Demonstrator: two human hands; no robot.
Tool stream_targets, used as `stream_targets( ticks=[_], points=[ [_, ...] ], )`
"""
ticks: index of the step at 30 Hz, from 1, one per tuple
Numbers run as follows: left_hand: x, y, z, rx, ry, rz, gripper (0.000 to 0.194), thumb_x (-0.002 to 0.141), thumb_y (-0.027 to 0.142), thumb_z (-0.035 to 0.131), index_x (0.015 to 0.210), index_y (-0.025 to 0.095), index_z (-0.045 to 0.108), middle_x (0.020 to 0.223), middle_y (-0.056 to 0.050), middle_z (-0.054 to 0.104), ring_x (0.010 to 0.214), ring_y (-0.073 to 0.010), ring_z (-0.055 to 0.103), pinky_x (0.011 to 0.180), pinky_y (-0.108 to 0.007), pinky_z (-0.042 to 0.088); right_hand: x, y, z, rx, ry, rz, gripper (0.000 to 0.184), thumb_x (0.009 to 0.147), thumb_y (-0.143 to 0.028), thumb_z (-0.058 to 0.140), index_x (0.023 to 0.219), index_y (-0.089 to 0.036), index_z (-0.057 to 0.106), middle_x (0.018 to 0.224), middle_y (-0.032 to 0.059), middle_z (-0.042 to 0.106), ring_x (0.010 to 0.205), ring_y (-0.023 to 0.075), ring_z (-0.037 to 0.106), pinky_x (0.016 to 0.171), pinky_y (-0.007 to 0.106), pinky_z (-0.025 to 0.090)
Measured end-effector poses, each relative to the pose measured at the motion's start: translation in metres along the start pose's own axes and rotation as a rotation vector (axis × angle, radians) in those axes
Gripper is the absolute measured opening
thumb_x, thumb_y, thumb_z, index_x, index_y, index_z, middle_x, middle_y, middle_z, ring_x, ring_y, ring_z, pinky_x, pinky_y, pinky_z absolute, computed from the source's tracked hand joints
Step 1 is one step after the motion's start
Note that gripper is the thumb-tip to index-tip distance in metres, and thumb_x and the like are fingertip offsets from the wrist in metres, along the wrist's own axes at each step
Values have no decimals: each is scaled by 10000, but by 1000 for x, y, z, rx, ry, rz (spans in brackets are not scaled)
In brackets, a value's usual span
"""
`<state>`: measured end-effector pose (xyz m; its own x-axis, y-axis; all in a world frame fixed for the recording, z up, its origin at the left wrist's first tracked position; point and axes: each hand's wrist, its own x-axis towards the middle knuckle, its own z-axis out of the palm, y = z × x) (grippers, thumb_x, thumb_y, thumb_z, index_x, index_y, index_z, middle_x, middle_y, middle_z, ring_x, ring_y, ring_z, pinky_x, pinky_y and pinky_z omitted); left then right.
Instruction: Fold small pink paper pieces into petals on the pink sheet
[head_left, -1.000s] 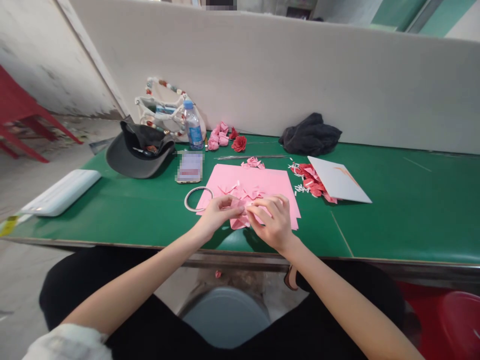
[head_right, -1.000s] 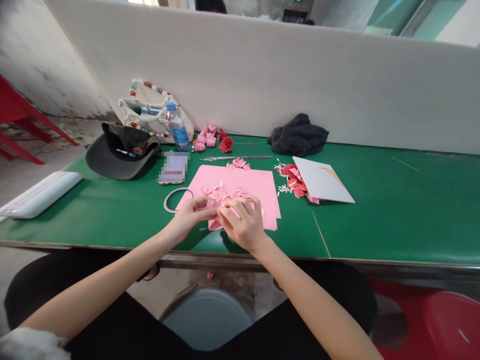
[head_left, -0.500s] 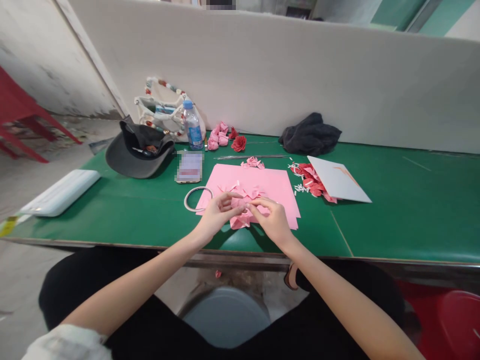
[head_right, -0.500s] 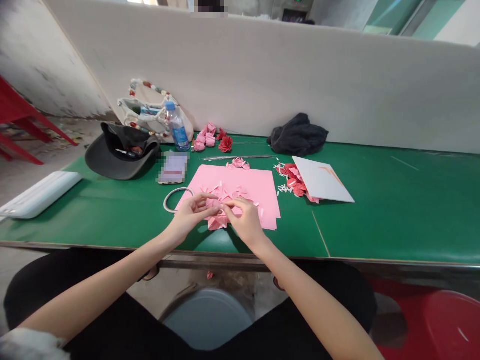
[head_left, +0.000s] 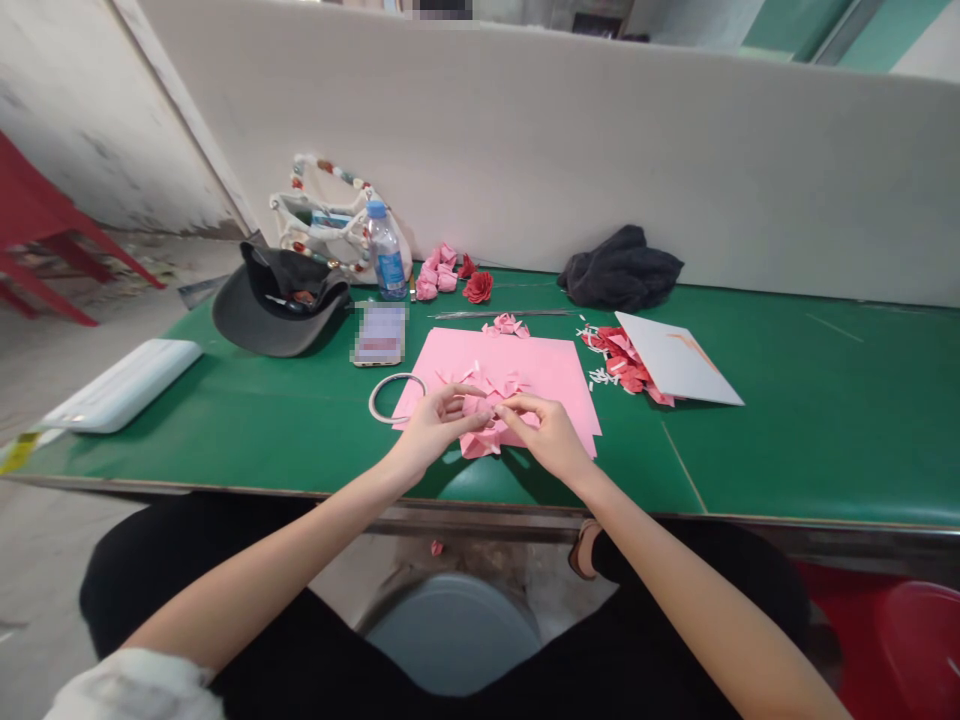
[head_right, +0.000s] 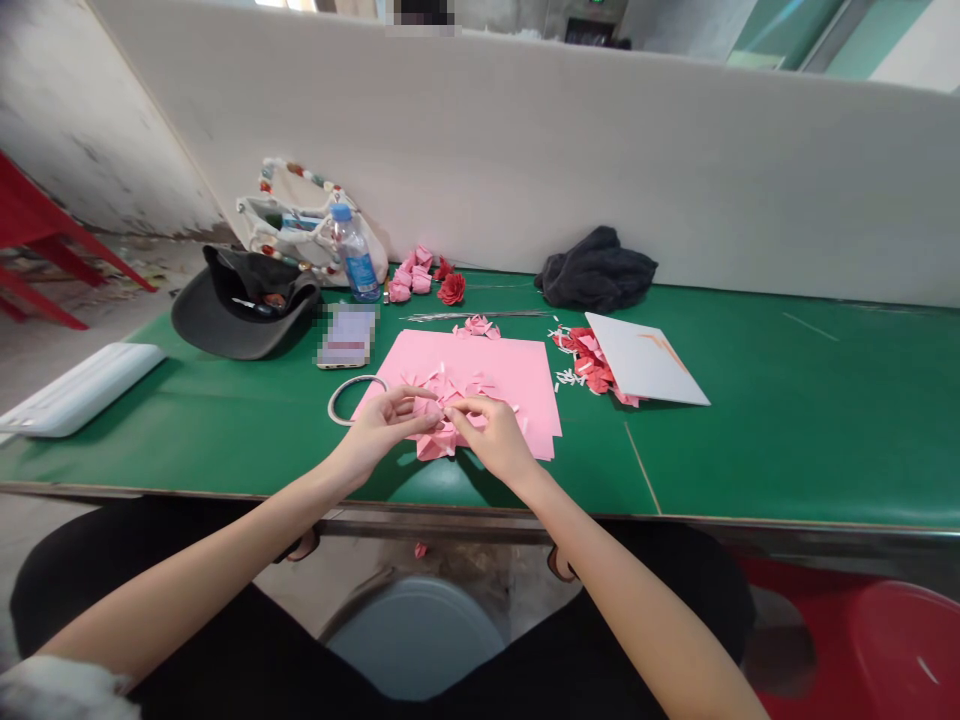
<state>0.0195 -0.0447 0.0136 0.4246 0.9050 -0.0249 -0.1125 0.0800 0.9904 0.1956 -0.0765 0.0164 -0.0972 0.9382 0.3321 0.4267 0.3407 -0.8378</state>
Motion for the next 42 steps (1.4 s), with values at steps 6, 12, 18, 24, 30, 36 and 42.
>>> stream_targets(
  ticks=[6,12,18,24,30,36,42],
  points=[
    [0,-1,0,-8,7,4,395,687,274,760,1017,139,590,880,-57,705,841,-192,691,812,-320,530,-1,2,4,-98,35,-65,141,852,-230,544,817,-188,673,819,31,706,794,177,634,752,293,473],
    [-1,-1,0,15,11,-23,360,693,289,756,996,156,616,898,-37,687,824,-177,688,743,-258,527,9,10,-22,-456,163,-179,129,845,-200,515,767,-172,613,794,54,667,777,184,606,777,314,428],
    [-1,3,-2,-4,-37,-36,360,729,285,722,1039,157,592,880,-38,680,761,-156,681,657,-229,521,26,42,-101,-769,338,150,164,821,-200,486,777,-150,636,792,97,678,709,210,600,702,319,414],
    [-3,3,-2,65,-104,-34,365,754,290,687,1081,160,592,717,-10,671,599,-124,635,525,-192,446,24,55,-123,-1210,236,524,223,830,-124,433,832,-95,654,848,176,677,831,296,620,776,411,349],
    [-3,0,-3,85,-121,-37,353,773,280,671,1096,172,577,721,-15,688,628,-125,647,559,-194,428,25,62,-125,-1124,258,483,293,774,-42,434,903,-133,681,890,152,688,924,314,602,815,442,350],
    [-3,1,-1,-52,-163,-86,268,763,295,689,938,177,523,736,-25,701,703,-172,689,594,-215,445,31,47,-104,-402,200,166,217,791,-185,557,958,-140,687,961,114,711,823,212,653,767,349,484],
    [-2,0,0,-31,-213,-80,203,773,289,677,850,149,552,774,-40,685,755,-182,687,605,-223,448,23,23,-51,63,-237,99,219,730,-307,686,912,-190,716,929,60,725,855,195,666,783,328,516]
  ],
)
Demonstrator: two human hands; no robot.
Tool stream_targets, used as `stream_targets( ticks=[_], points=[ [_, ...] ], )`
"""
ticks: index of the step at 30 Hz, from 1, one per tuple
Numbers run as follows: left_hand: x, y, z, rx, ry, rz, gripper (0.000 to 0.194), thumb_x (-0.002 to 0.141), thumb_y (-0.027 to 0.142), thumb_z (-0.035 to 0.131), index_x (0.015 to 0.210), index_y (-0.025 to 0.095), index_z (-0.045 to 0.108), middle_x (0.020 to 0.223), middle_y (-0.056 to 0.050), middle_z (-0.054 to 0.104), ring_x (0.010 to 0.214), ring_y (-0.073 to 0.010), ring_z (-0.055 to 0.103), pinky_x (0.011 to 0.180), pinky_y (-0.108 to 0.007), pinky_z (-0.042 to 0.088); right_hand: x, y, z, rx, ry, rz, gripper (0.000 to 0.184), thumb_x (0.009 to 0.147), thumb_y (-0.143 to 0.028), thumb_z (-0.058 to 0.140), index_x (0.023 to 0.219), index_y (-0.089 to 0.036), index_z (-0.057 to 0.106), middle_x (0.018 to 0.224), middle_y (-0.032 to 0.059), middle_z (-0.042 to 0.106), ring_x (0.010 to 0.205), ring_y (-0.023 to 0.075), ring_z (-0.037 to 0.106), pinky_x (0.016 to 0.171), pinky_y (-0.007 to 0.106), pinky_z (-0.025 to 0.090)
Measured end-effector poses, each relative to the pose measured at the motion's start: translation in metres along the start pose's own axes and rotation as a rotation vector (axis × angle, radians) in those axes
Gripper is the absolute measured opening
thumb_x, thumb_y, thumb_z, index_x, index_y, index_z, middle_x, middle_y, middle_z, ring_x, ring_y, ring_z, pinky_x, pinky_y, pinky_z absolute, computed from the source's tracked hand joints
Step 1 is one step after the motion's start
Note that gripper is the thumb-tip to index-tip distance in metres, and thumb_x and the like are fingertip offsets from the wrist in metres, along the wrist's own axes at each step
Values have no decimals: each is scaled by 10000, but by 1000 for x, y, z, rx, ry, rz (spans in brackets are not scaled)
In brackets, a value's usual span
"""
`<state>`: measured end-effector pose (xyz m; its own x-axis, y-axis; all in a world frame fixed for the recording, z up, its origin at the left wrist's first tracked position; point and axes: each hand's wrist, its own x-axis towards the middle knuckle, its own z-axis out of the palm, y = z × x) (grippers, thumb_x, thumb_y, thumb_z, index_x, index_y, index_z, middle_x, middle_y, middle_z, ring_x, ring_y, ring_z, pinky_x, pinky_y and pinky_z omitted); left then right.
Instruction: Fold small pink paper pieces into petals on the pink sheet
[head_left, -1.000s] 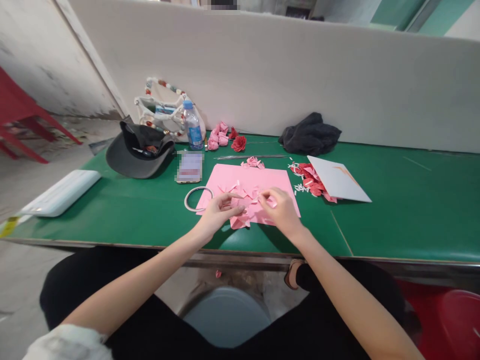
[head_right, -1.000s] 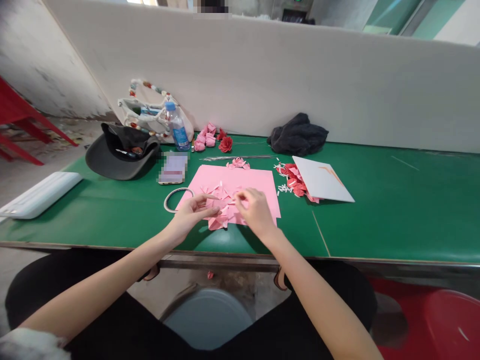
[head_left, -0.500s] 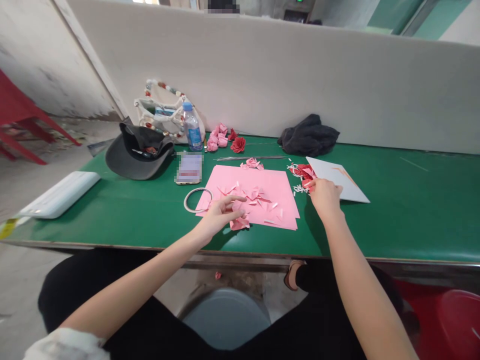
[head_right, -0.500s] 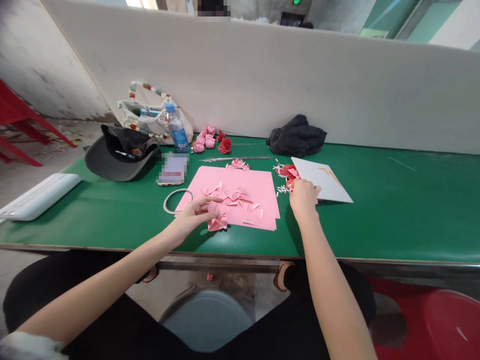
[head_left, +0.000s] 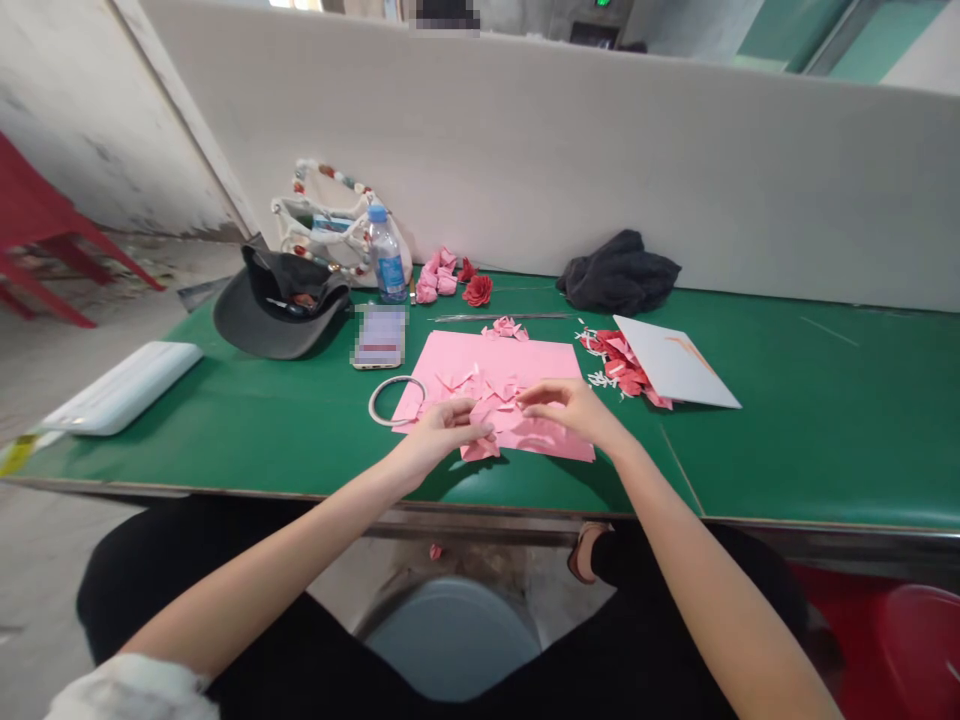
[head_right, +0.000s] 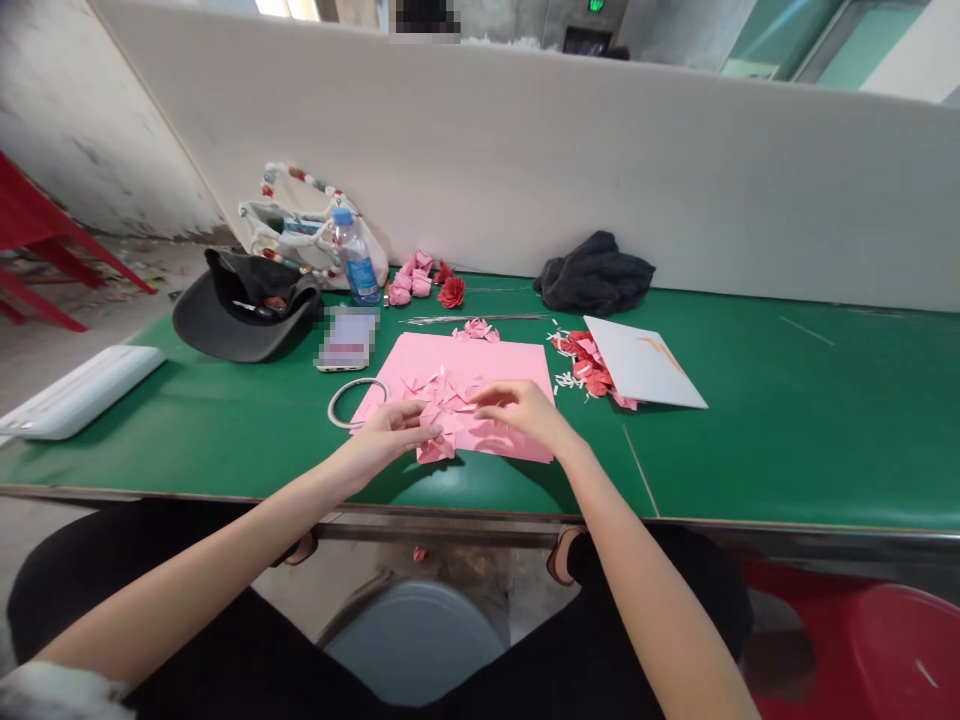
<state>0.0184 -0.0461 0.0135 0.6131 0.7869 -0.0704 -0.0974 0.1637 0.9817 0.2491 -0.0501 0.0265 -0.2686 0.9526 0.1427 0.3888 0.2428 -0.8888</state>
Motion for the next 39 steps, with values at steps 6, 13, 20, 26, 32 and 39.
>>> stream_targets(
  ticks=[6,13,20,26,32,39],
  points=[
    [0,1,0,89,-3,-30,266,766,309,679,929,116,600,819,-89,712,767,-200,685,613,-246,470,-1,1,19,28,-84,8,232,710,-304,700,906,-182,724,909,58,723,843,192,659,774,327,499],
    [2,-1,3,142,69,-24,366,680,349,753,923,125,594,847,-87,711,791,-220,699,674,-291,527,-4,-5,29,22,-119,27,288,699,-411,714,868,-178,687,813,39,696,765,180,645,700,306,510],
    [-2,-2,6,210,10,52,284,766,350,671,917,132,569,834,-67,671,780,-194,684,671,-277,527,-5,-1,37,72,-94,33,301,707,-448,702,789,-169,625,708,3,612,650,133,581,595,248,476],
    [-6,-5,9,332,17,124,352,809,255,607,1116,166,459,789,-36,678,762,-170,670,690,-276,510,-6,-3,46,156,-85,53,304,732,-462,681,812,-173,630,733,16,644,668,146,613,649,278,499],
    [-6,-7,8,412,-7,160,302,826,253,571,1100,174,472,801,-48,690,784,-185,677,697,-280,507,-6,-2,49,236,-87,86,291,699,-446,718,729,-179,607,699,11,649,665,159,631,666,298,504],
    [-16,4,12,560,-37,178,253,830,201,519,1082,197,538,867,-63,709,833,-199,679,714,-287,506,-5,-5,46,485,-211,231,376,748,-522,648,673,-158,595,629,0,603,570,102,549,546,225,430]
  ],
)
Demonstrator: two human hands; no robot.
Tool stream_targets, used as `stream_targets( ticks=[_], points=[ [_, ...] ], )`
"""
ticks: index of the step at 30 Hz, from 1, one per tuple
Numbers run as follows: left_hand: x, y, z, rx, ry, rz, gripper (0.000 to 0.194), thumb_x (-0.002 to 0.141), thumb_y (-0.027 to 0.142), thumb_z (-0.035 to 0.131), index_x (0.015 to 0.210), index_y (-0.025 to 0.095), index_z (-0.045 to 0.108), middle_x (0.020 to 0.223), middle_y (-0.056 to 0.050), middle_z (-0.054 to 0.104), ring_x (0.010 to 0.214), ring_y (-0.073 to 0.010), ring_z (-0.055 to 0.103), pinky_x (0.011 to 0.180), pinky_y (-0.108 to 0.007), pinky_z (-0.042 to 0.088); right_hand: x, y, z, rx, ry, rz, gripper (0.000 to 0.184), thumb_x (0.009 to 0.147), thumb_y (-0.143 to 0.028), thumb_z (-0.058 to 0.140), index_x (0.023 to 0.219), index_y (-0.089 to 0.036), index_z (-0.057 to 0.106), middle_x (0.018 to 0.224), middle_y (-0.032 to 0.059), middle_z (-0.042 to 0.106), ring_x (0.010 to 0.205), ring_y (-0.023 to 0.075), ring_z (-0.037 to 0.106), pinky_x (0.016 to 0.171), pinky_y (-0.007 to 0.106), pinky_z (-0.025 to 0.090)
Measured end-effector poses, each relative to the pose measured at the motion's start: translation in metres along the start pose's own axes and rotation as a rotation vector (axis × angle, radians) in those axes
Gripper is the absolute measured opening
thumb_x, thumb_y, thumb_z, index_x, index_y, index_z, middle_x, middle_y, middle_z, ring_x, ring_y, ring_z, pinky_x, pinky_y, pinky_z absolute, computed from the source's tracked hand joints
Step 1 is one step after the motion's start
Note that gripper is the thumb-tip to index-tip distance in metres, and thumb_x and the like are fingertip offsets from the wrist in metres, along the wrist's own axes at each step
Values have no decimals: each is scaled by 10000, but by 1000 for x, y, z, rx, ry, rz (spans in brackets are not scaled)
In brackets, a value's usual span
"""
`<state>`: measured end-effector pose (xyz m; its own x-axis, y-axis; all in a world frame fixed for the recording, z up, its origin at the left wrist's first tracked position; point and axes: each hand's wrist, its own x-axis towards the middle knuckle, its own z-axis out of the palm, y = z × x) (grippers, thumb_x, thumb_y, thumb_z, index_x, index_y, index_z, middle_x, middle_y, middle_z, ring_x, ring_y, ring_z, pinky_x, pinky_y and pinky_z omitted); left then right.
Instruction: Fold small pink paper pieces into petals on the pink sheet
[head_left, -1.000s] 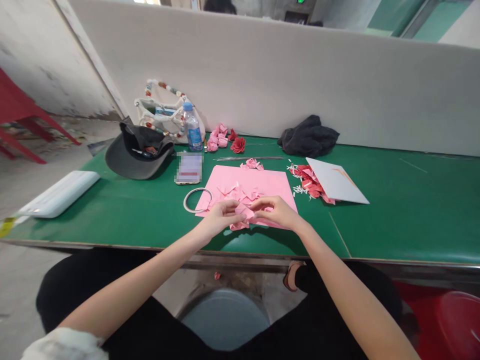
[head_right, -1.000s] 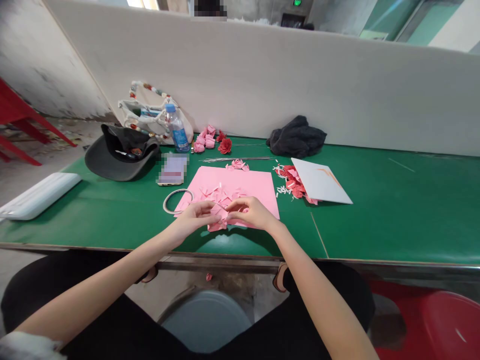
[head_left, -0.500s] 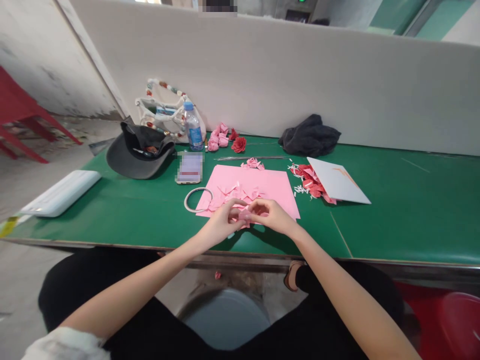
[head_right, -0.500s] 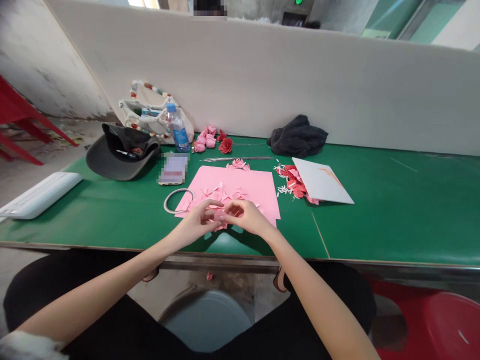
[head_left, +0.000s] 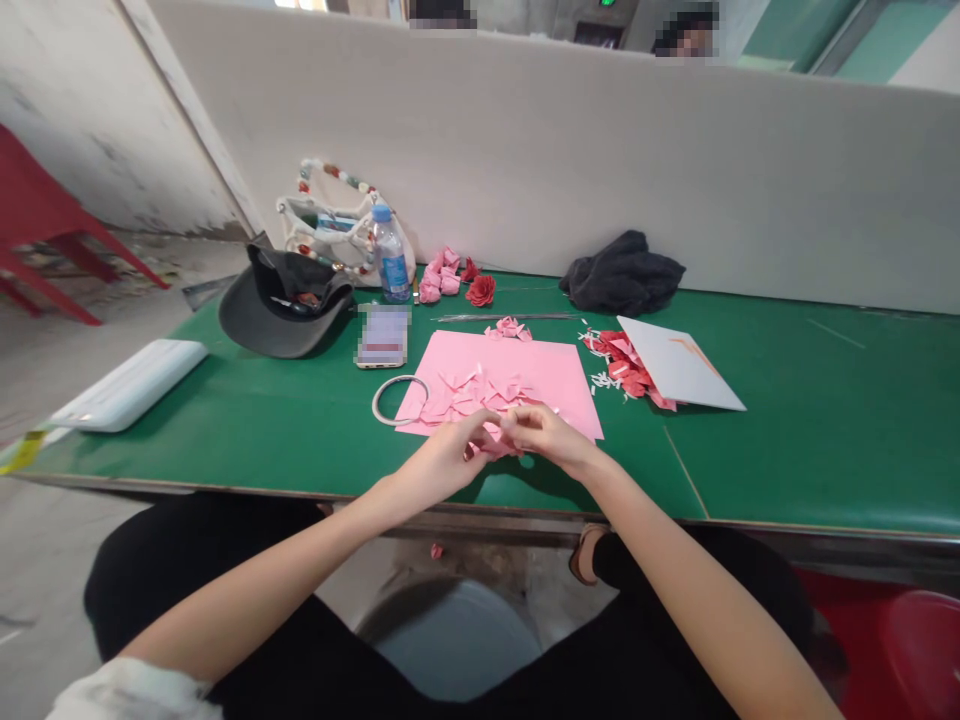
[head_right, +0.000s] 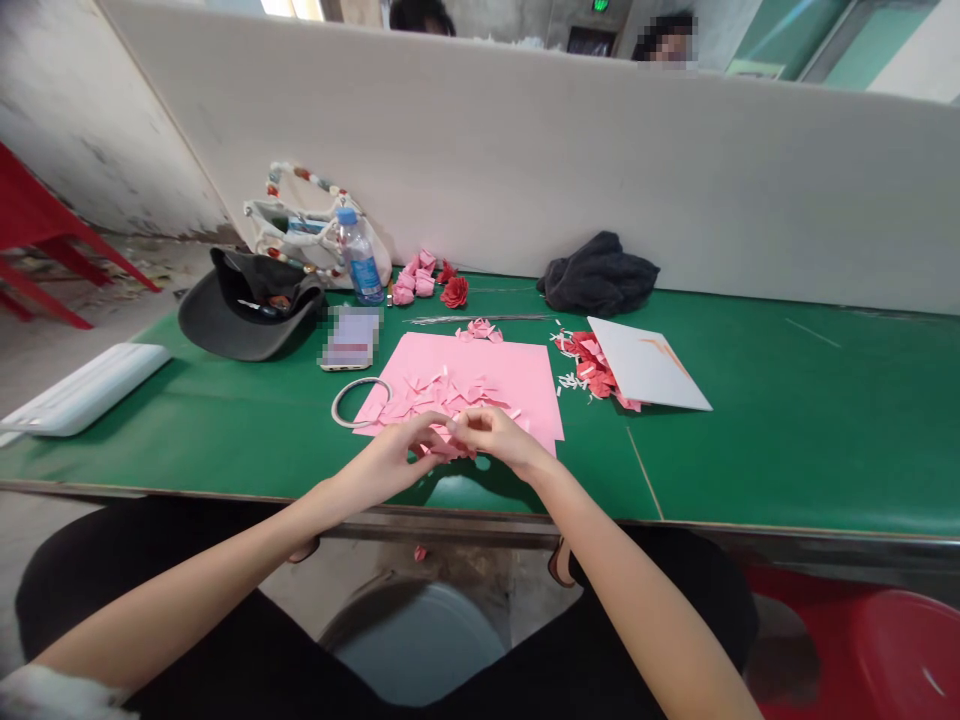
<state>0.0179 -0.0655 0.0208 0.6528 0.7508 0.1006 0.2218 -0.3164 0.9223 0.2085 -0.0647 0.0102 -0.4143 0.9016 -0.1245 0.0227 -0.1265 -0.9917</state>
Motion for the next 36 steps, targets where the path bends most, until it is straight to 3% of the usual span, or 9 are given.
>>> stream_targets(
  ticks=[3,7,10,13,18,23,27,31,36],
  points=[
    [1,3,-11,58,17,21,312,814,189,511,1121,212,564,881,-53,700,821,-192,667,706,-280,502,1,-5,0,12,98,-28,474,829,-580,502,728,-140,644,674,32,617,581,107,539,553,236,423],
    [9,1,-43,164,130,-47,386,718,211,613,1103,191,602,881,-56,649,758,-181,619,654,-275,503,0,-8,1,-300,241,-236,285,792,-458,625,783,-175,659,794,36,660,711,145,580,658,265,447],
    [14,-4,-67,125,89,-134,402,703,256,630,1098,184,602,876,-51,619,698,-161,602,587,-256,501,-1,-4,3,-624,147,-359,197,748,-363,704,853,-199,678,869,41,662,820,178,587,758,306,455],
    [14,-11,-77,145,67,-220,424,700,309,640,1109,197,611,837,-43,610,703,-174,602,557,-249,497,0,3,4,-872,18,-462,215,712,-312,750,885,-207,680,944,57,648,924,210,571,837,350,441],
    [14,-21,-75,315,99,-157,330,712,330,623,1014,202,660,908,-58,671,803,-204,614,716,-289,492,1,8,3,-1003,-30,-500,57,823,-222,630,848,-194,674,928,61,651,901,192,591,828,348,443],
    [15,-19,-74,378,109,-141,294,733,248,566,1005,199,665,873,-52,694,743,-194,605,690,-281,465,3,8,1,-982,-40,-513,111,863,-224,579,821,-189,676,919,56,664,872,175,611,821,330,457],
    [16,-12,-68,410,90,-66,245,755,284,586,965,198,678,918,-51,694,777,-198,606,720,-284,446,6,12,-3,-909,-44,-521,171,882,-243,551,781,-179,674,881,58,660,847,171,613,791,312,479],
    [16,-15,-60,481,-4,41,227,732,301,643,926,193,690,940,-74,681,915,-249,582,835,-342,415,8,14,-5,-933,35,-515,194,900,-249,517,798,-183,668,861,68,660,837,187,609,769,330,485],
    [14,-22,-58,504,-4,24,167,737,263,624,866,191,702,944,-92,648,976,-272,547,876,-369,410,5,9,-7,-954,175,-501,164,895,-225,523,805,-184,653,862,63,662,827,184,612,773,327,484]
  ],
)
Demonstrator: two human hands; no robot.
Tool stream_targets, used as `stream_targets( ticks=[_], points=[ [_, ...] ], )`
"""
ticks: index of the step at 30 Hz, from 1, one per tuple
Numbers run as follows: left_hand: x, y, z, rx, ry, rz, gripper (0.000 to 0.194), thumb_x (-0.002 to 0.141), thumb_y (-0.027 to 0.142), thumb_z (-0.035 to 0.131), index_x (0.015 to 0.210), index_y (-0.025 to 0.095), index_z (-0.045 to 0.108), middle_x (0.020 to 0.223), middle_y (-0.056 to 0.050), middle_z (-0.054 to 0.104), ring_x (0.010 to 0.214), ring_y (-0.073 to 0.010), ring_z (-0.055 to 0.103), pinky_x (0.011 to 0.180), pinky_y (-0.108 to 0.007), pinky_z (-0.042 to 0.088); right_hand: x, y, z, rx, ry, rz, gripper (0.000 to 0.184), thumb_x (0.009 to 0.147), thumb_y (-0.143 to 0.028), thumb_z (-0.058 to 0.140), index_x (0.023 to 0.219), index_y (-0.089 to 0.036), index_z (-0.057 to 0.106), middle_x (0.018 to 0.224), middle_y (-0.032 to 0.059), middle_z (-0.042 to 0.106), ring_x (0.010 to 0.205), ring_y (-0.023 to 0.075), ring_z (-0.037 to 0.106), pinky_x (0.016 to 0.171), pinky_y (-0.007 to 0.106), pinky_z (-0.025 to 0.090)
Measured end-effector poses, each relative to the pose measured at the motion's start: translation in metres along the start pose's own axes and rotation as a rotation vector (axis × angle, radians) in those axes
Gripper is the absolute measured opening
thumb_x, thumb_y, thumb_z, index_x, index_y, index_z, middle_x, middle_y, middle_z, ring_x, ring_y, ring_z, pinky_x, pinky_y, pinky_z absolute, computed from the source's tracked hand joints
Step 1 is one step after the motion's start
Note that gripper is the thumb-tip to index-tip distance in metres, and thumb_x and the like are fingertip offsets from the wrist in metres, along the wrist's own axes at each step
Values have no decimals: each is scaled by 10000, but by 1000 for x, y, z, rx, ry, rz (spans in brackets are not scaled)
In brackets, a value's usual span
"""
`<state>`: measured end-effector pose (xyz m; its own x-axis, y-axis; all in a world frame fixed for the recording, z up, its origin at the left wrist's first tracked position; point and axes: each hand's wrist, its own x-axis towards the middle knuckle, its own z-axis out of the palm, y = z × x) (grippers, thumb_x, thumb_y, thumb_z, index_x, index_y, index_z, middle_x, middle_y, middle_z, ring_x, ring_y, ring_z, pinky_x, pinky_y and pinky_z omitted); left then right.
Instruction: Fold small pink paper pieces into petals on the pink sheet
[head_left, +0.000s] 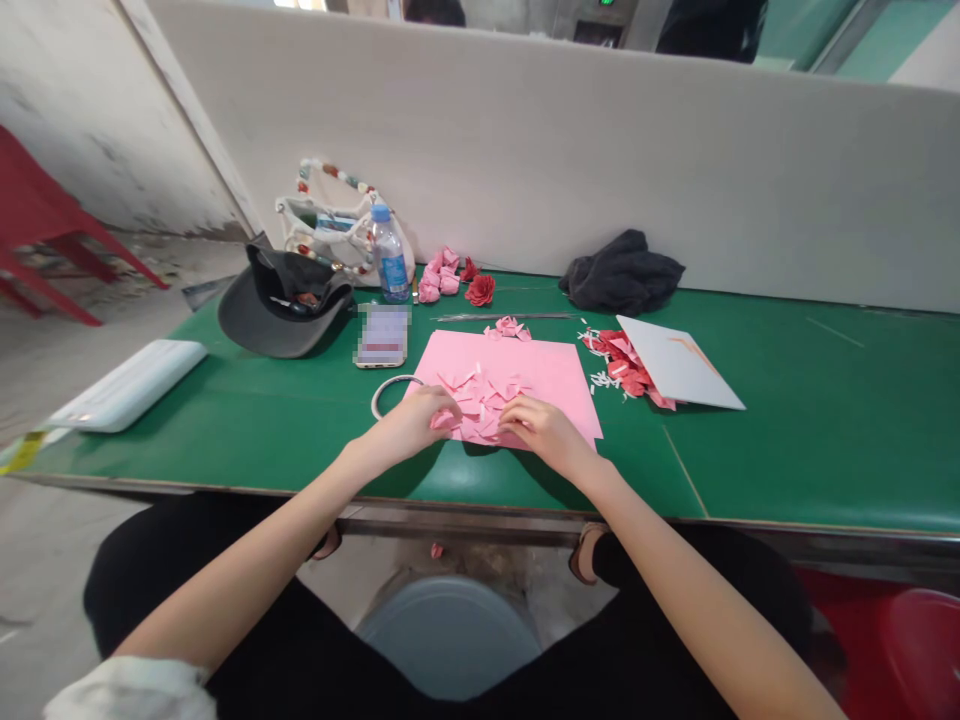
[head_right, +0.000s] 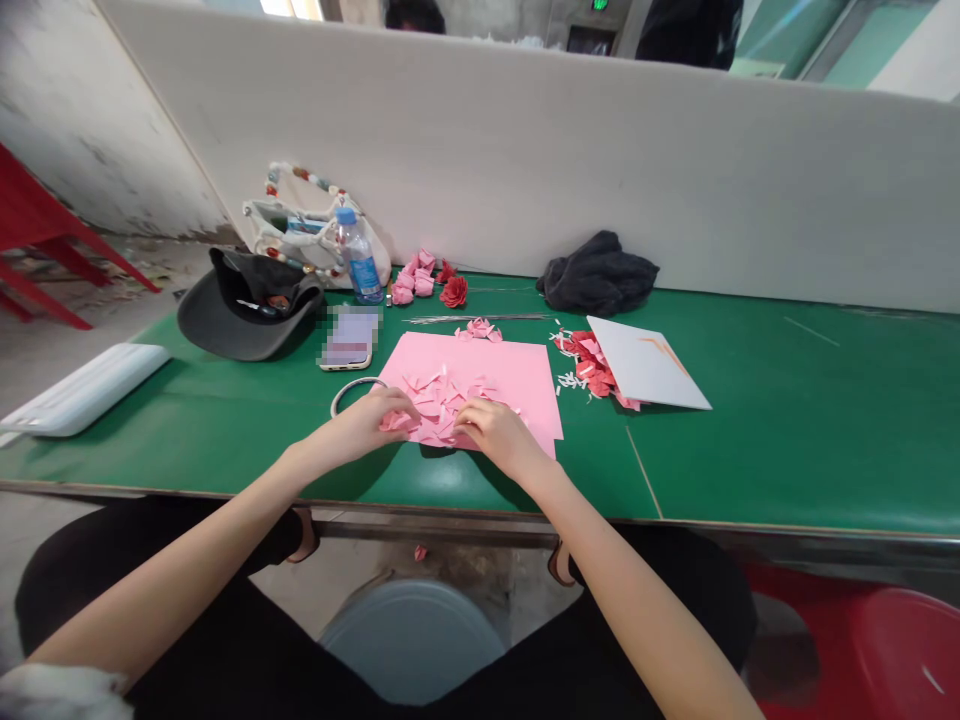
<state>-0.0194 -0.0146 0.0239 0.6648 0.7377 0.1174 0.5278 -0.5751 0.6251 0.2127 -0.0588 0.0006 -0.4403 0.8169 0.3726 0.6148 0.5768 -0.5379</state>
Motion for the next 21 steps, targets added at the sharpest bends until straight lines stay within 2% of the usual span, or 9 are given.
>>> stream_targets(
  ticks=[5,8,11,13,17,21],
  points=[
    [0,3,-6,37,-6,-13,173,759,273,599,858,173,699,960,-95,638,958,-254,557,858,-359,427,1,0,-9,32,176,4,148,876,-232,556,777,-199,661,843,54,661,812,183,626,758,328,503],
    [3,4,-7,-40,68,-15,254,833,345,527,890,159,691,948,-89,648,879,-218,586,806,-332,443,1,-4,-15,26,308,-11,134,871,-216,563,788,-206,668,845,51,668,827,184,635,757,321,511],
    [6,8,-1,-251,119,-83,331,849,424,516,919,145,681,931,-87,667,804,-196,603,723,-304,457,0,-12,-18,26,450,-19,122,870,-194,562,825,-217,673,862,50,673,868,186,637,793,323,511],
    [6,12,5,-509,70,-155,363,831,459,550,942,134,664,914,-92,685,788,-187,619,696,-290,469,-1,-19,-15,46,509,-40,106,863,-197,577,845,-229,677,878,47,675,882,186,638,806,329,514],
    [4,22,17,-977,-61,-300,320,749,411,685,841,107,653,832,-98,709,724,-156,641,644,-251,479,-3,-25,-6,89,465,-111,101,861,-194,585,870,-240,674,903,39,678,894,178,638,813,333,523],
    [4,27,23,-1123,-39,-375,287,631,307,799,754,76,680,744,-87,711,662,-144,639,617,-242,479,-4,-25,1,90,438,-117,93,861,-185,583,873,-231,664,914,43,661,900,171,631,824,337,522]
  ],
)
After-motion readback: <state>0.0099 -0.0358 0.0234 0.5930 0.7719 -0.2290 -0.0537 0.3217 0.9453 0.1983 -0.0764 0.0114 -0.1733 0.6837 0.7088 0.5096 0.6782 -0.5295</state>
